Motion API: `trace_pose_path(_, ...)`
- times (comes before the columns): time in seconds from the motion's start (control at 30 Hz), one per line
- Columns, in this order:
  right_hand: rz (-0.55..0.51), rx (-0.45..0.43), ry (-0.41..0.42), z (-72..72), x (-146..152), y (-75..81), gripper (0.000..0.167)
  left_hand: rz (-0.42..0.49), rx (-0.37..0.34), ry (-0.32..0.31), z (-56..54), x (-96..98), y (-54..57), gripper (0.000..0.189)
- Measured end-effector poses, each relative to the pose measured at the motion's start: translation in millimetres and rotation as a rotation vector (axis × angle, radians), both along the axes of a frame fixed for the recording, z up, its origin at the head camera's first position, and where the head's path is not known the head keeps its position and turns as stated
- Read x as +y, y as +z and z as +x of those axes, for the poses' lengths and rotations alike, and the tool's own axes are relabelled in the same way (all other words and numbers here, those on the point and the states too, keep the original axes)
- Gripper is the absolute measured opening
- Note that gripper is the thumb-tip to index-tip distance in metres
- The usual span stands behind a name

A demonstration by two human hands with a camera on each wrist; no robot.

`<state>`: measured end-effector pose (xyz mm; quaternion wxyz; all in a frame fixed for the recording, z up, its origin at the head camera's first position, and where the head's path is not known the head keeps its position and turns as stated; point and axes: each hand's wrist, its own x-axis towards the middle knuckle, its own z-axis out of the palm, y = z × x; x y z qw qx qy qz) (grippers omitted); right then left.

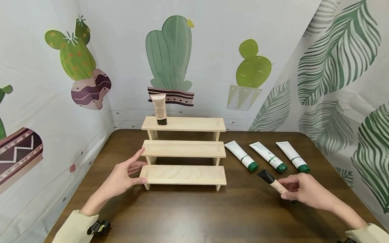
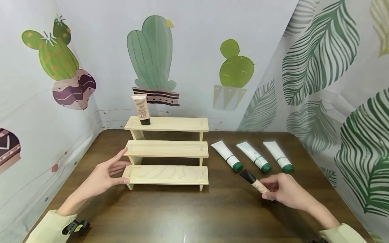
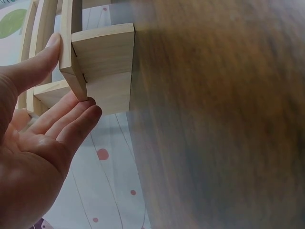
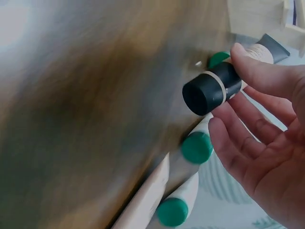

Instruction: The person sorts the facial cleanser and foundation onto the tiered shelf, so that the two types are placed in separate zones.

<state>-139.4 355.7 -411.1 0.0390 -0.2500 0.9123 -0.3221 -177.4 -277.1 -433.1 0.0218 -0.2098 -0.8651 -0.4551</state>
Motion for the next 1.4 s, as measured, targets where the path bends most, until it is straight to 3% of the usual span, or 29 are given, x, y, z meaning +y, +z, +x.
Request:
trace_pose_path(0.2,-0.027,-0.03,-0.064,-10.2,-25.2,13.4,0.046,-0.002,0.004,0.0,-1.0,-0.1,0.3,0.113)
trace_pose_path(0.43,-0.045,0.051,-0.133,-23.8,-49.9,24.9,0.042,-0.006,0.002,0.001,-1.2,-2.1,2.2,0.113)
trace_pose_path(1.03,-0.251,0.005,-0.152,-42.6,-93.0,42.1,0.042,-0.003,0.0,-0.001,0.4,-2.4,-0.6,0.113)
trace_pose_path(1.4,-0.385,-0.041,-0.132,-61.4,-131.1,65.8,0.042,-0.009,0.008,0.004,-0.6,0.4,0.7,0.114)
